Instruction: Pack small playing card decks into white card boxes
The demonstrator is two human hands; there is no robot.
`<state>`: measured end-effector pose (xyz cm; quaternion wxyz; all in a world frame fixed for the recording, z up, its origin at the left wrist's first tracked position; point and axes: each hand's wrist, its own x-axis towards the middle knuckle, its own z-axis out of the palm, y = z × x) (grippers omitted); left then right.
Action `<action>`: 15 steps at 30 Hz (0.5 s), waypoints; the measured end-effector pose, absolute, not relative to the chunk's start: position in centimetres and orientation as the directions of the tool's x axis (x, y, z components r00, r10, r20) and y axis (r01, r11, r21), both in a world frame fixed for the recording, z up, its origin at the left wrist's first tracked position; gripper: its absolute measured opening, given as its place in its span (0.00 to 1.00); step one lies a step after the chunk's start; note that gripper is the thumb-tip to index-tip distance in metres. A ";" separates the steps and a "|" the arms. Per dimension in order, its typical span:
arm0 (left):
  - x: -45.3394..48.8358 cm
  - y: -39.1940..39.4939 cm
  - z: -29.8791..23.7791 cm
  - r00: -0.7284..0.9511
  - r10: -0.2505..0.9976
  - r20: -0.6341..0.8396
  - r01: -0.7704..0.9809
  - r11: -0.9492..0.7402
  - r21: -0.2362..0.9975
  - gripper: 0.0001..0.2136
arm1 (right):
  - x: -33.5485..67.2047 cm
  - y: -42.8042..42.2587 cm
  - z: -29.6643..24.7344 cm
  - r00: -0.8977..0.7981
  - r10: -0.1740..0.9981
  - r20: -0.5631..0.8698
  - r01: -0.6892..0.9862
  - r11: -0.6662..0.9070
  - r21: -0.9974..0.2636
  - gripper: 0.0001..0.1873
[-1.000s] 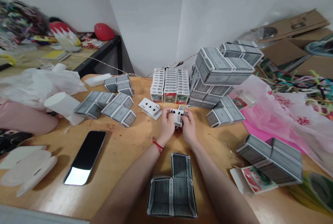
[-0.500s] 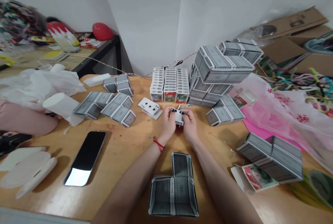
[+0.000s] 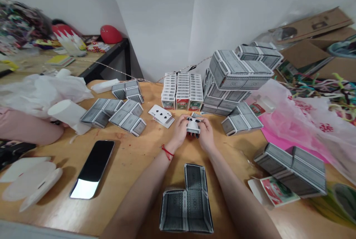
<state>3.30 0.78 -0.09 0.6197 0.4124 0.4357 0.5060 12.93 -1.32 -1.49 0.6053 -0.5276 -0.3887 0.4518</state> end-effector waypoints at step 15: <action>2.4 1.2 -0.1 0.079 0.996 -0.047 -0.219 0.063 0.974 0.05 | 12.8 -1.3 -1.1 0.170 0.979 -0.115 -0.267 -0.066 -0.961 0.07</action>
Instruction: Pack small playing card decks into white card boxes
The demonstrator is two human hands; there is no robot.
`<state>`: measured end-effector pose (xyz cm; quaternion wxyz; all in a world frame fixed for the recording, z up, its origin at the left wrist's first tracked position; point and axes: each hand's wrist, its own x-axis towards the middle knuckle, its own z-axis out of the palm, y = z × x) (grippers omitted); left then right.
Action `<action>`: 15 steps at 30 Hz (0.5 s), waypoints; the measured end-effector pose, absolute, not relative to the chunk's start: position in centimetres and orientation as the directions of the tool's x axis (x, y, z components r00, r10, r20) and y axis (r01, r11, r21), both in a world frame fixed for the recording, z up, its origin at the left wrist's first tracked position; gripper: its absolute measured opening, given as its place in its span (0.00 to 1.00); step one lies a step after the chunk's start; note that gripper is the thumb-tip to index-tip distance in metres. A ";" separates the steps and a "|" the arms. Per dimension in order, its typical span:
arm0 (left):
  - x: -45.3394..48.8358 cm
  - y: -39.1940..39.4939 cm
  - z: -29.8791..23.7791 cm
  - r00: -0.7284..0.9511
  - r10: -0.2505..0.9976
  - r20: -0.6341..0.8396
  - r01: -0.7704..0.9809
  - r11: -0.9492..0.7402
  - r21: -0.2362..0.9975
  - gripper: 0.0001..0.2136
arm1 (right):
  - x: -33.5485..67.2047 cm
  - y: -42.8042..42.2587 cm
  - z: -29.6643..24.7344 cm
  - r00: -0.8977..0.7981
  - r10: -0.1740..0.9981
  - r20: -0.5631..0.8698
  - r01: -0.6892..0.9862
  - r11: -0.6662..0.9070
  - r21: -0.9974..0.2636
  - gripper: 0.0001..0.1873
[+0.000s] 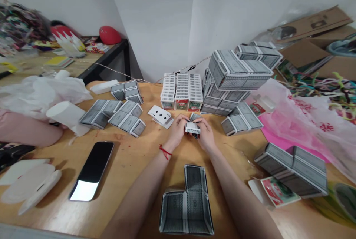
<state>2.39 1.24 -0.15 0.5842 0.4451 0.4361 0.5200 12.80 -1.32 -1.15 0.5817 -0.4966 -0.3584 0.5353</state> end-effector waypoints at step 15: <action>1.8 1.0 0.8 0.035 0.999 -0.021 -0.294 0.031 0.955 0.05 | 13.2 -1.9 0.8 -0.106 0.961 -0.254 -0.604 -0.265 -0.752 0.09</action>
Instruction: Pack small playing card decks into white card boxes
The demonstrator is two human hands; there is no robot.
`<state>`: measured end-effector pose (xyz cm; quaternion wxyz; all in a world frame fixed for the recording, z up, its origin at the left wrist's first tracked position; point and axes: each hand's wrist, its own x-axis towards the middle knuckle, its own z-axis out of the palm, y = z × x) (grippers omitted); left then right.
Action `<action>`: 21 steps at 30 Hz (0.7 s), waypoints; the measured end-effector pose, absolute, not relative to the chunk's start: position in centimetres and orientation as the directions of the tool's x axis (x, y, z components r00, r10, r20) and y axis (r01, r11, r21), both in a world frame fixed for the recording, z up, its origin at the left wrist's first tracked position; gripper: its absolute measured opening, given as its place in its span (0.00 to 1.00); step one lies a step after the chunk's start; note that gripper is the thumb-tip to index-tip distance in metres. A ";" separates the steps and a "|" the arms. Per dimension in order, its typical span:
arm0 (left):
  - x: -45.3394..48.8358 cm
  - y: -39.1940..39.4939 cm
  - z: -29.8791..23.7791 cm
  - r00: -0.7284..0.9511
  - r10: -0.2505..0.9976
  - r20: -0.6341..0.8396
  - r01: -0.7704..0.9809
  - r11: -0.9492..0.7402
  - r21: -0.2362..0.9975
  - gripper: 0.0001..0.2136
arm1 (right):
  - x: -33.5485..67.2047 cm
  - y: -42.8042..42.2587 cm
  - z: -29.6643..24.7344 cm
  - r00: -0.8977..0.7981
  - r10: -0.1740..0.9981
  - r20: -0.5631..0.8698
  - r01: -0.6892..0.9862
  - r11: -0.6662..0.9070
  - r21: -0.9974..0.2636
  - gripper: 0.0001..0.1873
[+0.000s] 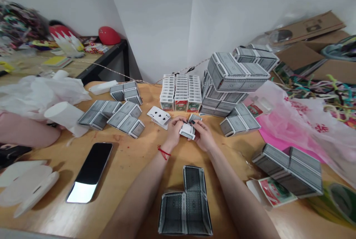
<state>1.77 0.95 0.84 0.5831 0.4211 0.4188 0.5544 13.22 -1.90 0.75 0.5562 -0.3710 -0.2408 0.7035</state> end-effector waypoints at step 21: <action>0.0 2.3 0.3 0.233 0.972 -0.009 -0.231 0.064 0.971 0.14 | 13.4 -1.9 -0.2 0.047 0.992 -0.116 -0.260 -0.100 -0.960 0.16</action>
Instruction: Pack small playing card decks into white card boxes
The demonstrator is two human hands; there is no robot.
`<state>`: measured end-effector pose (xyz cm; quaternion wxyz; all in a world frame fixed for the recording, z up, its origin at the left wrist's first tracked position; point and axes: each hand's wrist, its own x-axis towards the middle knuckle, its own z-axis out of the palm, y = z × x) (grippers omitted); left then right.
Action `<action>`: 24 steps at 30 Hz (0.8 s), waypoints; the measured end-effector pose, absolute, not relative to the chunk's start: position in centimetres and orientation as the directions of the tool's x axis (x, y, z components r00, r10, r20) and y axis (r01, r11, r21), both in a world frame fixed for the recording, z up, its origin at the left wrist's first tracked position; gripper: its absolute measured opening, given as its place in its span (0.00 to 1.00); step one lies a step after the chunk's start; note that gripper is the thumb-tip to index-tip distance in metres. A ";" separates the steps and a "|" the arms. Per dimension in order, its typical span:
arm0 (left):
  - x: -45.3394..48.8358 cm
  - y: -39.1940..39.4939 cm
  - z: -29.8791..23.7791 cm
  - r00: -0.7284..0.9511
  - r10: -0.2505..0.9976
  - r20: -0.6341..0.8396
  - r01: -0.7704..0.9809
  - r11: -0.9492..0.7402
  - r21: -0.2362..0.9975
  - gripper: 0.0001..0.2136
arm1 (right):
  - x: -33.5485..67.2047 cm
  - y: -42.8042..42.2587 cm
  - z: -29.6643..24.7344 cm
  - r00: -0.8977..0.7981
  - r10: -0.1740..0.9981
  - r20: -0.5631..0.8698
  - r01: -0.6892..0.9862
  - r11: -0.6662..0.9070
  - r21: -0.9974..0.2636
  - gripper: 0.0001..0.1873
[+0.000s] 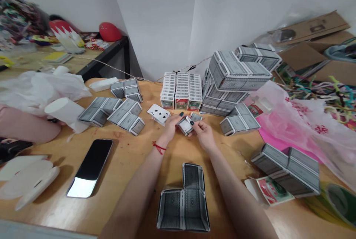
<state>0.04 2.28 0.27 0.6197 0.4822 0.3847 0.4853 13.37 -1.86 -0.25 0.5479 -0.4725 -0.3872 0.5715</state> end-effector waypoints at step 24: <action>2.1 1.3 -0.1 0.007 0.999 0.048 -0.091 -0.047 0.995 0.10 | 12.4 -2.4 -0.8 0.140 0.989 0.046 -0.085 0.058 -0.995 0.12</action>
